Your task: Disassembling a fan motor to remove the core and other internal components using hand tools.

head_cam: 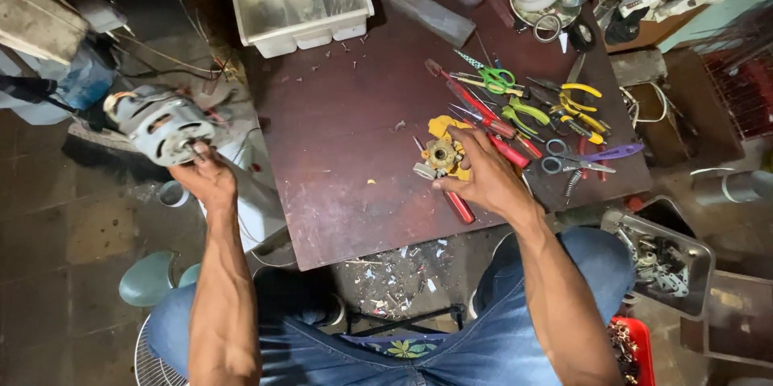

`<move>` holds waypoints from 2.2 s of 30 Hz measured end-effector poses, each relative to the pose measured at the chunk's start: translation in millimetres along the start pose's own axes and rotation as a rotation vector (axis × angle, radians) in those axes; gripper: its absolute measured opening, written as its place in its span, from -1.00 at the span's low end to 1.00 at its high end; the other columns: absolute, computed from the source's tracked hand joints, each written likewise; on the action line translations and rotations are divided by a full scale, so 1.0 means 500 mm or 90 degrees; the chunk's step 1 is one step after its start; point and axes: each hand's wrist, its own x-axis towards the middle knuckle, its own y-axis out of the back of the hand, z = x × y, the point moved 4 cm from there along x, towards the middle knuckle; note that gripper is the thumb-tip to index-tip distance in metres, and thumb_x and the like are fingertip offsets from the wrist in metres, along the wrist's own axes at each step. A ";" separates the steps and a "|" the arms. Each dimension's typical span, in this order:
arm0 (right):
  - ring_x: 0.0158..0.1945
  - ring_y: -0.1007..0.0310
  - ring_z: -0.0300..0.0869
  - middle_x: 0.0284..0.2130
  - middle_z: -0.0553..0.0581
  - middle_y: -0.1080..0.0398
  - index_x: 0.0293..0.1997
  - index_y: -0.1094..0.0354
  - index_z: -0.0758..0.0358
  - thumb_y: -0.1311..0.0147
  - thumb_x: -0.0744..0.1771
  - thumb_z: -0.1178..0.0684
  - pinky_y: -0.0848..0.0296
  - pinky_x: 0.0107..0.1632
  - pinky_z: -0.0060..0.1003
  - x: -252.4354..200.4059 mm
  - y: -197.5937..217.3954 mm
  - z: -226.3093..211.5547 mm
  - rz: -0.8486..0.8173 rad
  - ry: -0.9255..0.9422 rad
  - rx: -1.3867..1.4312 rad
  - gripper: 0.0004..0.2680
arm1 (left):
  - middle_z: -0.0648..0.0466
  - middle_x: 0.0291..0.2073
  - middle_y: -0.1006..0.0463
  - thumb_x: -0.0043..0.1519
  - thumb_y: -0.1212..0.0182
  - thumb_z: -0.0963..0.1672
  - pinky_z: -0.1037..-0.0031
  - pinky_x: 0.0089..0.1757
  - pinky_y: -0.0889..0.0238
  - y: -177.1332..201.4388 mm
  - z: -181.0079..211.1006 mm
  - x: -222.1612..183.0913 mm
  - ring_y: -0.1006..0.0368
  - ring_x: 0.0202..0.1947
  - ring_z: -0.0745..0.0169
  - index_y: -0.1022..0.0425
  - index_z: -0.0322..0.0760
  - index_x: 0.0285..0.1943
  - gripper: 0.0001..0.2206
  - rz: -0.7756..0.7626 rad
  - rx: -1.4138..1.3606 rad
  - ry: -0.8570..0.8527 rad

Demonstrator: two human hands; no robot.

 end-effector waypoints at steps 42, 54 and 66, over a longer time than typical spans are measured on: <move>-0.11 -0.42 0.17 -0.21 0.10 -0.48 -0.03 -0.54 -0.03 -0.12 0.34 -0.11 -0.36 -0.05 0.10 0.164 -0.016 0.199 0.298 -0.125 -0.299 -0.83 | -0.43 0.09 -0.16 0.34 -0.23 -0.11 -0.13 0.27 0.09 0.009 -0.235 -0.306 -0.13 0.17 -0.49 0.00 -0.45 0.29 -0.49 -0.023 0.084 0.220; -0.04 -0.43 0.23 -0.21 0.21 -0.39 -0.07 -0.51 0.07 -0.08 0.31 0.00 -0.26 0.08 0.12 0.205 0.004 0.225 0.231 -0.076 -0.328 -0.84 | -0.22 0.21 -0.39 0.12 -0.09 0.11 -0.17 0.08 -0.18 0.132 -0.286 -0.388 -0.30 0.23 -0.32 -0.26 -0.18 0.44 -0.31 -0.420 0.392 0.745; -0.07 -0.45 0.34 -0.27 0.41 -0.47 -0.01 -0.30 0.26 0.04 0.40 0.06 -0.40 -0.07 0.15 0.007 0.089 0.054 0.478 0.030 0.072 -0.87 | -0.15 -0.25 -0.48 -0.06 -0.43 0.13 0.03 -0.14 -0.20 -0.149 0.573 -0.185 -0.39 -0.09 -0.22 -0.49 -0.37 -0.10 -0.42 -0.630 0.079 0.018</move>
